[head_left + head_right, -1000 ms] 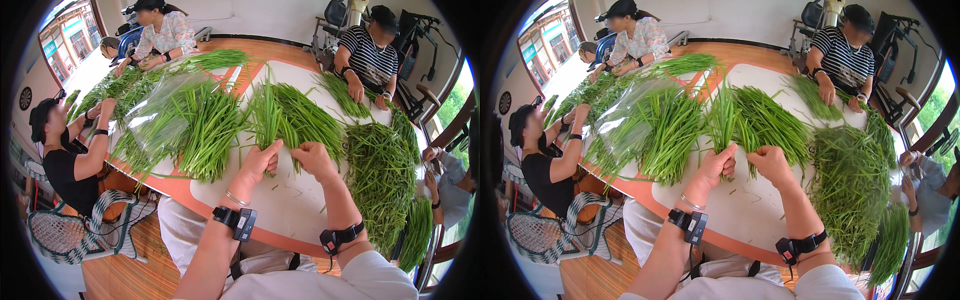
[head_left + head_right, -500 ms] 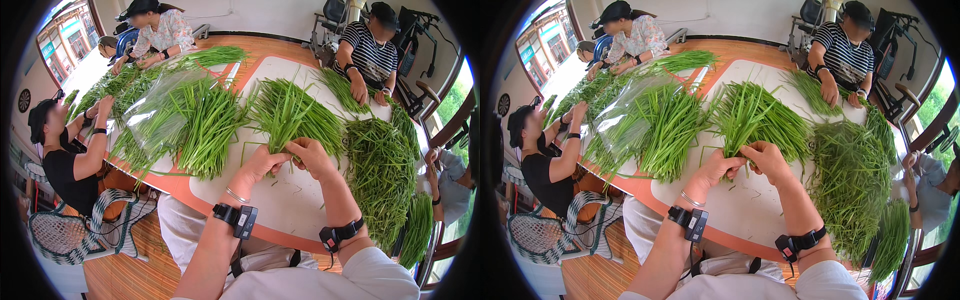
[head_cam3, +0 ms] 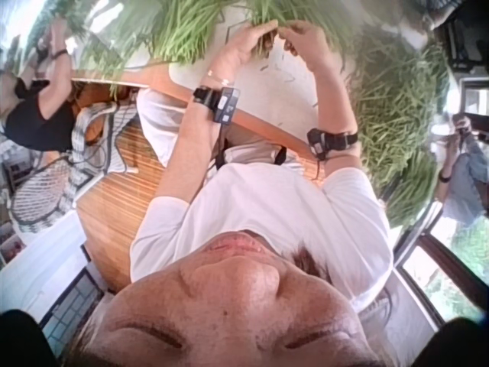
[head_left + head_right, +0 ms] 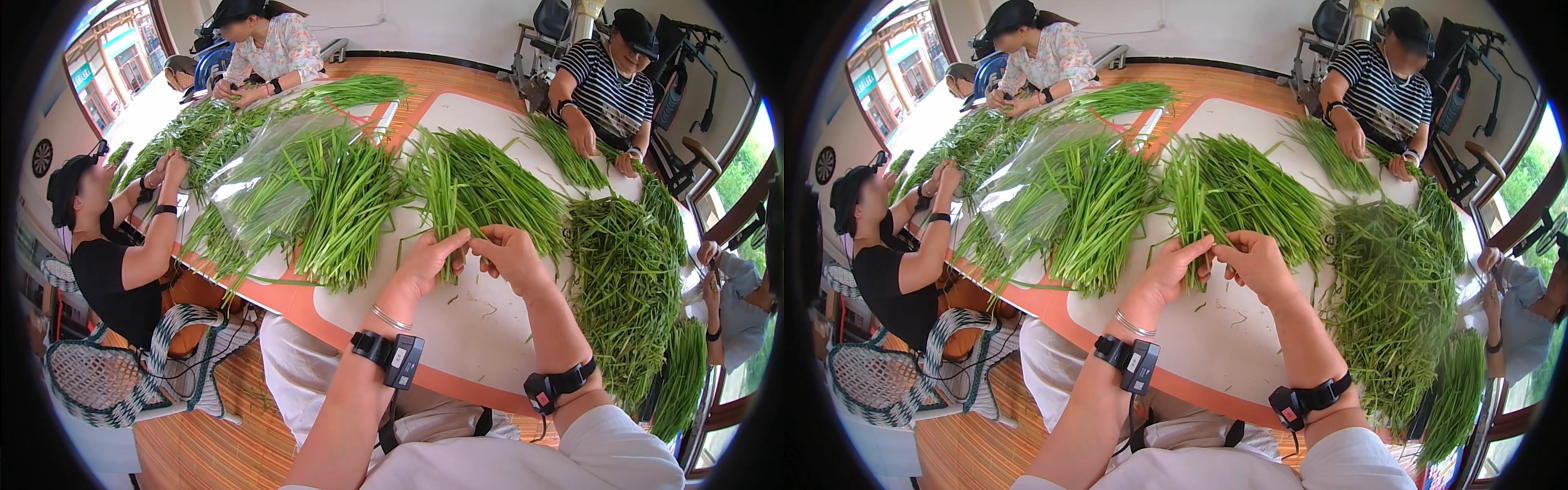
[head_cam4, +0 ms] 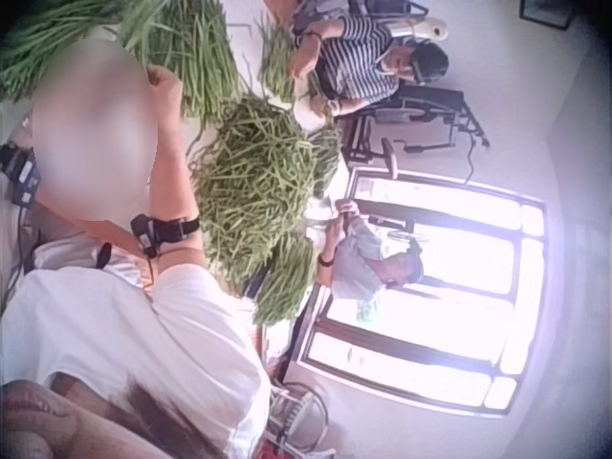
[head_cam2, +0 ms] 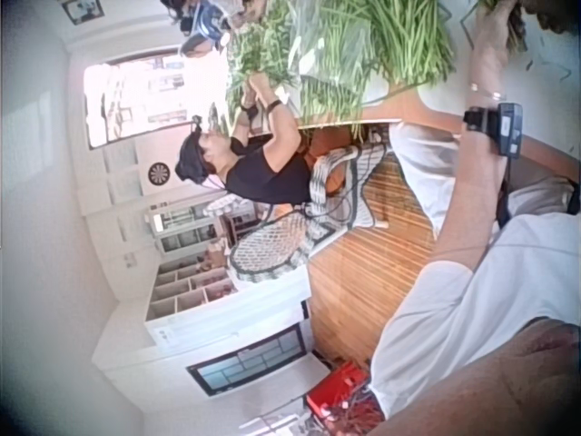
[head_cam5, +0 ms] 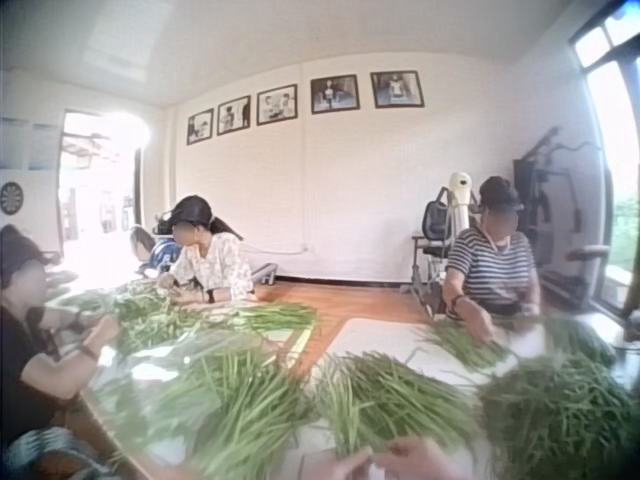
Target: The person sorts bunches of green chives by hand at a table, picking through the stalks and organizing them into piles.
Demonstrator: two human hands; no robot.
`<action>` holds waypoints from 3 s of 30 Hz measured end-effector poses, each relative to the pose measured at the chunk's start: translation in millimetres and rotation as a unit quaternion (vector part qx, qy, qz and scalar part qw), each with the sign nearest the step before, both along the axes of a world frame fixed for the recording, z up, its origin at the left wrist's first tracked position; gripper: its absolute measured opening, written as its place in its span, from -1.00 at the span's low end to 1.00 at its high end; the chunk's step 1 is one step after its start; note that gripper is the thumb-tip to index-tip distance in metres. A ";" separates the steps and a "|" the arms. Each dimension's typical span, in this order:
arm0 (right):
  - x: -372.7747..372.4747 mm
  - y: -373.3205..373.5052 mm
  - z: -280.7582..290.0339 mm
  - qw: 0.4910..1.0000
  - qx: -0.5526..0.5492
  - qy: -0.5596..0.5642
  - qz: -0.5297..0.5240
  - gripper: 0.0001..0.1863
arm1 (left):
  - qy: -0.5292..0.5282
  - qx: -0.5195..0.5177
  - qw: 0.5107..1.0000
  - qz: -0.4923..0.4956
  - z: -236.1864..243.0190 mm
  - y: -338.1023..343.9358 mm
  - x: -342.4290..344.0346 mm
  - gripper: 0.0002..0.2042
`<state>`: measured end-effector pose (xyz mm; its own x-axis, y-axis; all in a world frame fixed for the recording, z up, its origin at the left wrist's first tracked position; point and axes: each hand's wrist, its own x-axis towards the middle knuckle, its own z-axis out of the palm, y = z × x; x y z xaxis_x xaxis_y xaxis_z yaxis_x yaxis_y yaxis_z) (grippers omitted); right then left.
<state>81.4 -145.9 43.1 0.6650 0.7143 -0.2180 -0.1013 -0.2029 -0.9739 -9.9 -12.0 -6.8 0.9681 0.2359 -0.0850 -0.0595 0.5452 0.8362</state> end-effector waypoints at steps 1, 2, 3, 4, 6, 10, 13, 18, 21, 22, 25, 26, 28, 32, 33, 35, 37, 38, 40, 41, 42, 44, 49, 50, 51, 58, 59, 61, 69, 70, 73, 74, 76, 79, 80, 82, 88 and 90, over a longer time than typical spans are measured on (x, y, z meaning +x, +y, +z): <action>0.1 -0.8 -0.3 0.999 -0.015 -0.038 0.018 -0.75 | 0.019 -0.020 0.999 0.016 1.1 -1.1 0.3 -0.84; 0.2 -1.7 -0.5 0.996 -0.030 -0.076 0.036 -0.76 | 0.039 -0.040 0.998 0.031 2.3 -2.1 0.8 -0.85; -1.5 -1.8 1.7 0.996 -0.030 -0.076 0.037 -0.76 | 0.039 -0.040 0.998 0.032 0.5 -1.3 1.0 -0.85; -3.8 -2.4 5.6 0.993 -0.042 -0.091 0.058 -0.77 | 0.028 -0.034 0.999 0.032 -1.4 -0.3 1.5 -0.86; -5.0 -3.1 7.4 0.990 -0.054 -0.105 0.079 -0.78 | 0.018 -0.028 0.999 0.031 -3.5 0.9 2.1 -0.87; -3.3 -5.7 11.0 0.988 -0.070 -0.103 0.090 -0.79 | 0.024 -0.029 0.999 0.032 -3.4 3.2 0.8 -0.87; 2.6 -8.4 11.4 0.993 -0.072 -0.056 0.070 -0.77 | 0.029 -0.030 0.998 0.043 -0.7 1.0 0.6 -0.86; 3.6 -9.2 15.8 0.997 -0.051 0.023 0.060 -0.75 | 0.025 -0.037 0.998 0.046 -1.5 3.2 -0.5 -0.85; 2.7 -8.1 12.5 0.993 -0.083 -0.014 0.084 -0.75 | 0.018 -0.009 1.000 0.010 -1.5 3.2 0.2 -0.87; 3.1 -7.8 10.9 0.988 -0.097 -0.045 0.109 -0.75 | 0.017 -0.002 1.000 0.005 -1.4 3.0 0.4 -0.87; 1.2 -8.1 13.5 0.984 -0.102 -0.070 0.131 -0.74 | 0.023 -0.005 1.000 0.010 0.4 1.8 -0.9 -0.86; 0.3 -8.2 15.1 0.985 -0.094 -0.064 0.128 -0.74 | 0.031 -0.016 0.999 0.020 1.2 1.4 -1.6 -0.84; 0.4 -8.9 15.7 0.987 -0.089 -0.062 0.122 -0.74 | 0.033 -0.015 0.999 0.031 -0.8 1.7 0.1 -0.83; 0.1 -9.3 16.0 0.987 -0.089 -0.046 0.129 -0.74 | 0.045 -0.020 0.997 0.066 -4.4 4.7 2.5 -0.80; -0.7 -9.0 15.8 0.987 -0.089 -0.046 0.129 -0.74 | 0.046 -0.021 0.997 0.066 -4.1 3.7 2.7 -0.80; -3.6 -6.9 15.4 0.981 -0.111 -0.056 0.152 -0.75 | 0.009 -0.009 0.997 0.072 -3.5 0.8 3.5 -0.78; -4.7 -4.7 13.3 0.983 -0.116 -0.036 0.136 -0.75 | 0.011 -0.005 0.998 0.067 -4.8 0.1 3.8 -0.78; -5.4 -3.8 12.7 0.985 -0.122 -0.016 0.121 -0.74 | 0.013 -0.002 0.998 0.063 -5.4 -0.1 4.0 -0.77; -8.2 -1.3 13.4 0.985 -0.128 -0.016 0.118 -0.73 | 0.010 0.011 0.998 0.067 -8.1 1.0 3.9 -0.77; -9.0 -0.6 13.6 0.984 -0.134 -0.015 0.115 -0.72 | 0.006 0.023 0.997 0.072 -9.5 1.4 3.9 -0.78; -7.9 -1.9 11.6 0.984 -0.134 -0.014 0.113 -0.72 | 0.007 0.023 0.997 0.070 -3.3 -1.5 3.3 -0.78; -5.4 -4.7 5.9 0.978 -0.140 -0.064 0.141 -0.71 | 0.009 -0.017 0.997 0.069 8.7 -7.8 2.1 -0.79; 0.3 -8.1 9.3 0.984 -0.113 -0.043 0.131 -0.71 | 0.023 -0.012 0.997 0.072 -4.4 2.3 2.4 -0.78; 2.2 -8.9 8.3 0.987 -0.107 -0.034 0.117 -0.73 | 0.032 -0.003 0.998 0.057 -4.5 1.8 2.8 -0.78; 3.0 -8.7 5.8 0.987 -0.107 -0.034 0.117 -0.73 | 0.032 -0.003 0.998 0.057 -3.9 1.0 2.5 -0.78; -2.5 -3.0 -3.1 0.976 -0.128 -0.099 0.144 -0.76 | 0.045 0.016 0.999 -0.008 2.9 -1.1 0.7 -0.77; -3.7 -2.5 -4.3 0.975 -0.135 -0.109 0.141 -0.75 | 0.052 0.031 0.998 -0.022 3.7 -0.4 0.7 -0.77; -10.9 -0.3 -0.2 0.972 -0.133 -0.127 0.143 -0.74 | 0.058 0.046 0.997 -0.034 2.4 0.6 0.0 -0.77; 5.8 -6.0 -0.1 0.969 -0.164 -0.172 0.070 -0.73 | -0.155 -0.143 0.971 0.115 0.2 3.6 2.4 -0.86; 16.1 -9.3 -8.3 0.959 -0.141 -0.245 0.006 -0.74 | -0.213 -0.179 0.957 0.078 -1.4 7.1 1.6 -0.86; 23.4 -13.0 -13.3 0.928 -0.135 -0.332 -0.096 -0.75 | -0.216 -0.243 0.944 0.055 -9.8 17.7 2.6 -0.84; 21.4 -14.8 -14.9 0.909 -0.162 -0.376 -0.077 -0.75 | -0.175 -0.242 0.952 0.072 -13.4 17.9 3.3 -0.87; 15.7 -14.4 -14.7 0.887 -0.189 -0.417 -0.059 -0.74 | -0.100 -0.178 0.977 0.069 -15.1 13.7 3.3 -0.88; 4.7 -10.3 -15.2 0.857 -0.294 -0.423 0.014 -0.76 | 0.004 -0.137 0.989 0.046 -11.4 7.6 5.2 -0.84; 5.1 -9.7 -23.2 0.835 -0.293 -0.466 0.006 -0.76 | 0.016 -0.122 0.992 0.027 -9.6 5.9 4.8 -0.84; 7.6 -8.8 -31.0 0.811 -0.290 -0.507 -0.003 -0.76 | 0.017 -0.100 0.995 0.007 -8.4 4.9 4.3 -0.84; 11.0 -8.2 -10.0 0.905 -0.251 -0.341 -0.021 -0.75 | 0.030 -0.066 0.997 0.008 -11.0 6.2 2.7 -0.82; 8.5 -7.9 2.3 0.956 -0.141 -0.250 -0.056 -0.78 | 0.041 -0.057 0.998 -0.004 -6.8 2.7 3.2 -0.81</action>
<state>89.9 -153.8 45.4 0.8058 0.5917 -0.0250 0.3268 -0.4795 -0.8144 -6.6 -9.2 -13.6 0.9584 0.2129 -0.1900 0.0113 0.6371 0.7707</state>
